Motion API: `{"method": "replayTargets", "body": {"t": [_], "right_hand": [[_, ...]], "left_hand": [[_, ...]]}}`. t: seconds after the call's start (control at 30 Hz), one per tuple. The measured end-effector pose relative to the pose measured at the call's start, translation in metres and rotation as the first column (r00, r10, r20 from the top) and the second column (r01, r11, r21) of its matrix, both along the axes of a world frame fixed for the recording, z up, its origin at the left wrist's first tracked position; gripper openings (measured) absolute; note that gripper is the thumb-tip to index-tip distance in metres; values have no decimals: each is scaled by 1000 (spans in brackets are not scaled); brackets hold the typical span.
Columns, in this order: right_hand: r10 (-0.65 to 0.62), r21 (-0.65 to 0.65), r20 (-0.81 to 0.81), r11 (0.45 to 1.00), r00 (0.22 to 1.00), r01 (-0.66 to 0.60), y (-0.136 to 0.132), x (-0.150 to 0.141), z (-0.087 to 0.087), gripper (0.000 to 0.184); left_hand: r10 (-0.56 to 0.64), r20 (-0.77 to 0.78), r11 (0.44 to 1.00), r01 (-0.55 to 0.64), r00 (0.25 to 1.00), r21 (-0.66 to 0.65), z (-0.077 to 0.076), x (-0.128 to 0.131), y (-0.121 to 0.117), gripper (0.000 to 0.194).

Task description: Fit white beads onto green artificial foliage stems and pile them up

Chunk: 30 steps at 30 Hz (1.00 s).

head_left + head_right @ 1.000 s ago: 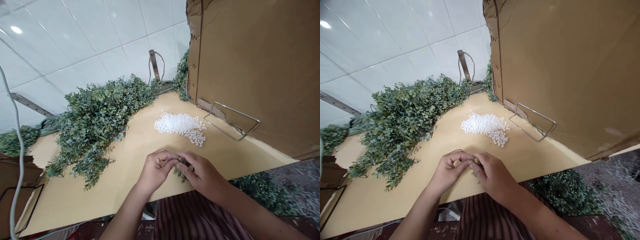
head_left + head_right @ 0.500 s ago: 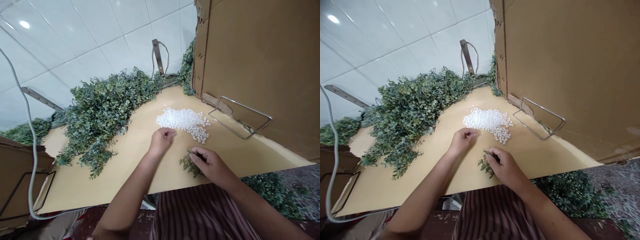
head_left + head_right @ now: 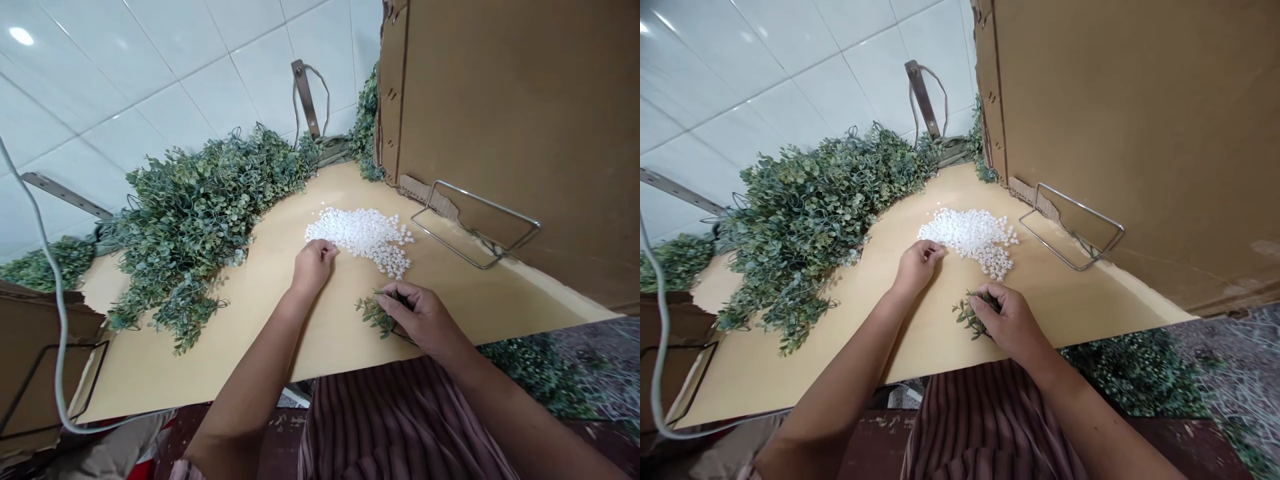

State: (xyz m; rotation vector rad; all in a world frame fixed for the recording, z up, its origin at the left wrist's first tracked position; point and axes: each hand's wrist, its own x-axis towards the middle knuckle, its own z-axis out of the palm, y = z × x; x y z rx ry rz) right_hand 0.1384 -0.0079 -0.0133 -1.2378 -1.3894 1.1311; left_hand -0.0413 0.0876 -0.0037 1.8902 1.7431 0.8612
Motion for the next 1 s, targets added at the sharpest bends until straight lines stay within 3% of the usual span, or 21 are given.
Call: {"method": "replayTargets", "body": {"t": [0.1,0.17,0.23,0.3,0.4,0.5,0.73,1.0], "right_hand": [[-11,-2,-23,1000,1000,11,1,0,0,23],[-20,-12,-37,1000,999,19,0,-1,0,22],[-23,-14,-46,1000,999,23,-2,-2,0,21],[-23,-2,-42,1000,999,23,-3,-4,1,21],[4,25,3,1000,1000,-4,-5,-9,2,21],[57,62,59,996,997,-61,-7,-14,2,22],[-23,225,159,974,987,-14,-9,-23,-6,17],[-91,303,174,952,981,35,-10,-25,-4,14]], "left_hand": [[9,59,999,-7,998,-31,1,-5,-8,8],[17,220,997,-1,975,-72,4,-5,-16,8],[27,470,991,37,882,-126,10,-4,-27,10],[37,673,980,105,739,-169,16,-1,-42,13],[74,789,954,188,611,-235,20,5,-65,17],[148,829,922,228,540,-313,16,10,-81,24],[169,851,914,245,497,-324,1,11,-85,27],[166,795,930,176,583,-323,0,10,-86,19]]}}
